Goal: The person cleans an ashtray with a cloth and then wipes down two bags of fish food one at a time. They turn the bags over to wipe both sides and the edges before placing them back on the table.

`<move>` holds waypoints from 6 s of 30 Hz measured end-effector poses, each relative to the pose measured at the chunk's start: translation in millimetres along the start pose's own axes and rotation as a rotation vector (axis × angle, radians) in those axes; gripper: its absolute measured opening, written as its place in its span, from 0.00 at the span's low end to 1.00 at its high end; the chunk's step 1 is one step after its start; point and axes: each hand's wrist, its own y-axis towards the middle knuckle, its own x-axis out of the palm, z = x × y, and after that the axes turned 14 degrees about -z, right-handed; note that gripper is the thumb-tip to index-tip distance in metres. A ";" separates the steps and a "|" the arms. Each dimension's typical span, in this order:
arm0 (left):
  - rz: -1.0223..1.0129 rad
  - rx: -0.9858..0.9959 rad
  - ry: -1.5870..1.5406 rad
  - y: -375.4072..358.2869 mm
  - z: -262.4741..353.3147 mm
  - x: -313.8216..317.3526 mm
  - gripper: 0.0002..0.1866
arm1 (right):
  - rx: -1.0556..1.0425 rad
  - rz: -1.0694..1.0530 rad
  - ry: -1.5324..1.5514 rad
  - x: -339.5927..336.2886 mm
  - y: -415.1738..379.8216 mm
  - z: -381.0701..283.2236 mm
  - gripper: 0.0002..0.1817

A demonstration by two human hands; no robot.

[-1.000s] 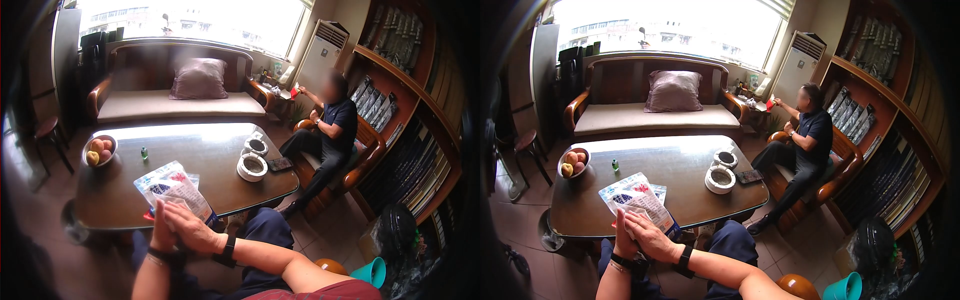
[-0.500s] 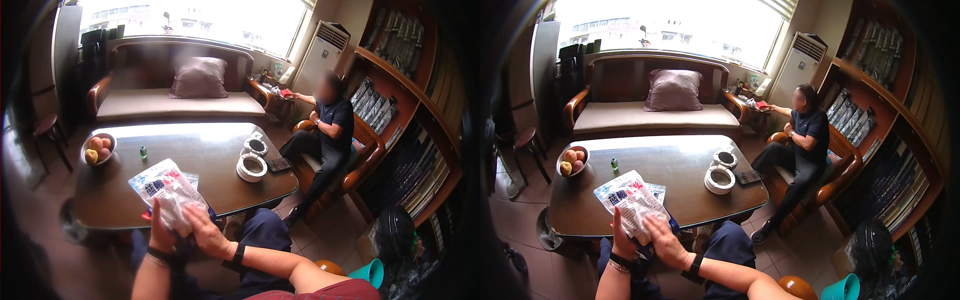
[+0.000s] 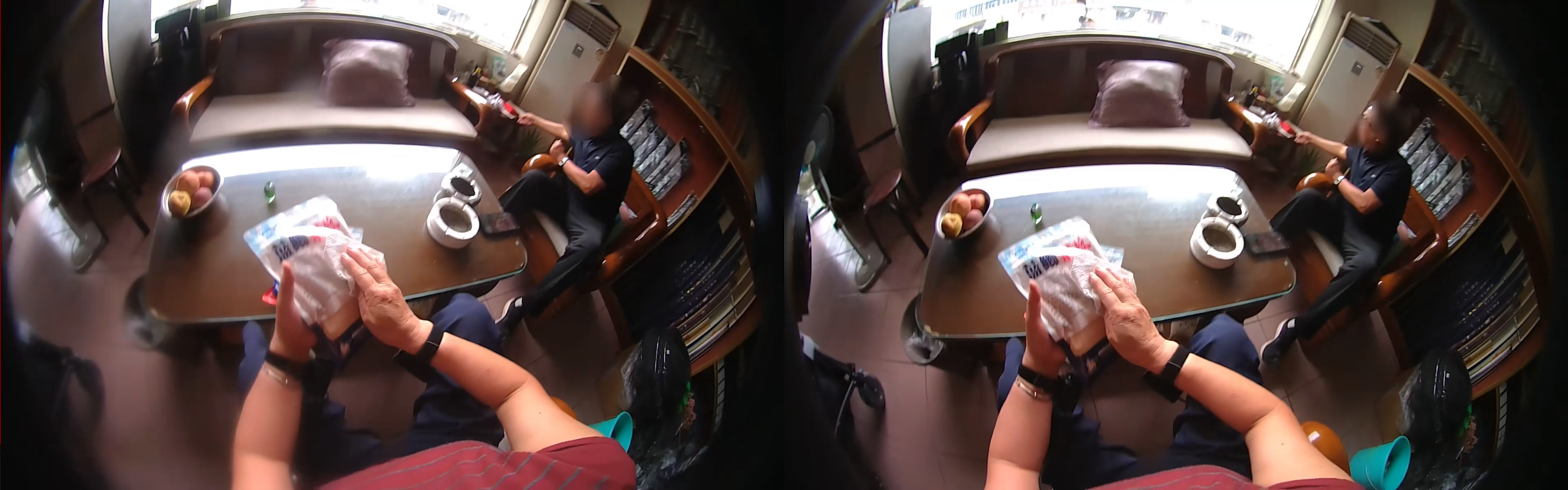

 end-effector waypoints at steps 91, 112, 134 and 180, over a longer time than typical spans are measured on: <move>0.261 -0.091 1.846 56.0 -33.6 -66.6 0.24 | 0.689 -0.202 1.155 -93.5 -21.6 157.2 0.17; 0.536 -0.583 1.308 26.5 11.6 -107.0 0.24 | 0.331 -0.087 -0.036 -39.4 -16.0 178.8 0.15; 0.222 -0.118 0.390 18.6 8.1 -63.9 0.16 | -0.022 0.030 -0.109 27.0 28.4 79.2 0.33; 0.512 0.160 0.301 26.1 -0.4 -87.4 0.16 | -0.246 -0.183 -0.120 48.0 11.6 46.5 0.31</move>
